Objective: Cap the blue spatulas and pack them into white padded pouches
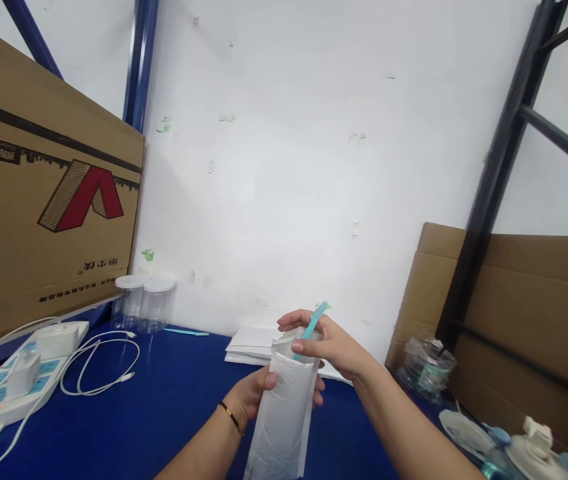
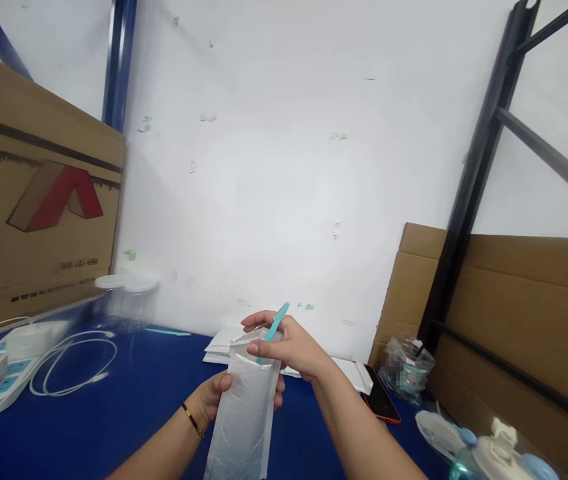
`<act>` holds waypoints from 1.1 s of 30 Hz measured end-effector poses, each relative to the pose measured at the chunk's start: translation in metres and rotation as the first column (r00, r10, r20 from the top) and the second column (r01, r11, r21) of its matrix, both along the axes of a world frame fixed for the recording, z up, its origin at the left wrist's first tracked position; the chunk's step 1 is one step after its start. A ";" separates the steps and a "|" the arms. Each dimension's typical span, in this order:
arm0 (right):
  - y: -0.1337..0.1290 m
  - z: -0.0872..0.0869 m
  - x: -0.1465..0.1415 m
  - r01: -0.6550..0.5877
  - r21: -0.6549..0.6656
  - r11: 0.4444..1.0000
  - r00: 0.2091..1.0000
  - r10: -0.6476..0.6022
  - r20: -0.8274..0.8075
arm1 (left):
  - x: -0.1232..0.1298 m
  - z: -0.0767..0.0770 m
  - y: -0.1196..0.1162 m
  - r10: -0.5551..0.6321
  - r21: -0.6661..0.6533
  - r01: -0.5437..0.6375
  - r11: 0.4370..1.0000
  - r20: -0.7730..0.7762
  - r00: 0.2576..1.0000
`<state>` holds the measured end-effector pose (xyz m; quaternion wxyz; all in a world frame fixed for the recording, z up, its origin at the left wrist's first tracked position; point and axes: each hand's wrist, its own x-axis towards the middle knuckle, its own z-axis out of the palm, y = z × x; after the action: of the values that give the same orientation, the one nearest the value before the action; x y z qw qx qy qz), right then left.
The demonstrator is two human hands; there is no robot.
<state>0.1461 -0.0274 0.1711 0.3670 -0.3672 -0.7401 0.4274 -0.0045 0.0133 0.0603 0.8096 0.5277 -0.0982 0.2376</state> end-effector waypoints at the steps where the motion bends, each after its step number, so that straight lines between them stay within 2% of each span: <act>1: 0.000 0.000 0.001 0.002 0.002 1.000 1.000 -0.002 0.002 | -0.001 0.000 0.000 -0.005 0.005 0.005 1.000 -0.003 1.000; 9: -0.005 0.006 -0.002 0.032 0.043 0.999 0.999 -0.032 0.009 | -0.003 -0.001 -0.002 0.021 0.012 -0.021 1.000 -0.032 0.999; 12: -0.005 0.008 0.002 0.028 0.044 0.999 0.995 -0.032 0.095 | -0.005 0.001 -0.005 0.033 0.016 -0.033 0.999 -0.044 0.998; 14: -0.003 0.006 0.006 0.059 0.119 0.991 0.978 -0.081 0.195 | -0.008 0.000 -0.004 0.065 0.023 -0.064 0.998 -0.069 0.995; 16: 0.002 0.002 0.011 0.141 0.290 0.947 0.939 -0.221 0.265 | -0.012 -0.005 -0.001 0.190 0.053 -0.184 0.982 -0.154 0.970; 18: 0.008 -0.005 0.015 0.229 0.456 0.860 0.889 -0.376 0.262 | -0.015 -0.012 0.005 0.379 0.110 -0.363 0.925 -0.255 0.890; 19: 0.011 -0.008 0.017 0.266 0.499 0.825 0.868 -0.430 0.249 | -0.016 -0.016 0.008 0.459 0.134 -0.439 0.888 -0.287 0.841; 21: 0.015 -0.014 0.022 0.304 0.498 0.812 0.857 -0.462 0.229 | -0.016 -0.022 0.012 0.531 0.130 -0.517 0.846 -0.302 0.792; 23: 0.014 -0.017 0.028 0.272 0.462 0.844 0.899 -0.394 0.192 | -0.016 -0.026 0.014 0.505 0.060 -0.512 0.857 -0.296 0.811; 25: 0.007 -0.017 0.034 0.145 0.468 0.872 0.953 -0.250 0.170 | -0.015 -0.027 0.013 0.436 -0.022 -0.464 0.885 -0.310 0.845; 26: 0.002 -0.018 0.037 0.068 0.493 0.868 0.968 -0.177 0.178 | -0.014 -0.027 0.011 0.384 -0.060 -0.423 0.904 -0.322 0.866; 29: -0.018 -0.025 0.041 -0.087 0.505 0.859 0.967 -0.050 0.252 | -0.011 -0.027 0.004 0.134 -0.173 -0.209 0.963 -0.366 0.921; 31: -0.029 -0.038 0.042 -0.091 0.412 0.907 0.966 -0.020 0.258 | -0.007 -0.028 -0.002 -0.047 -0.227 -0.043 0.973 -0.376 0.926; 33: -0.033 -0.057 0.048 -0.048 0.278 0.960 0.975 -0.016 0.223 | -0.002 -0.032 -0.008 -0.175 -0.237 0.079 0.968 -0.420 0.891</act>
<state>0.1936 -0.0608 0.1142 0.3268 -0.3510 -0.8326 0.2770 -0.0069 0.0057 0.0284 0.8767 0.4697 0.0777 0.0686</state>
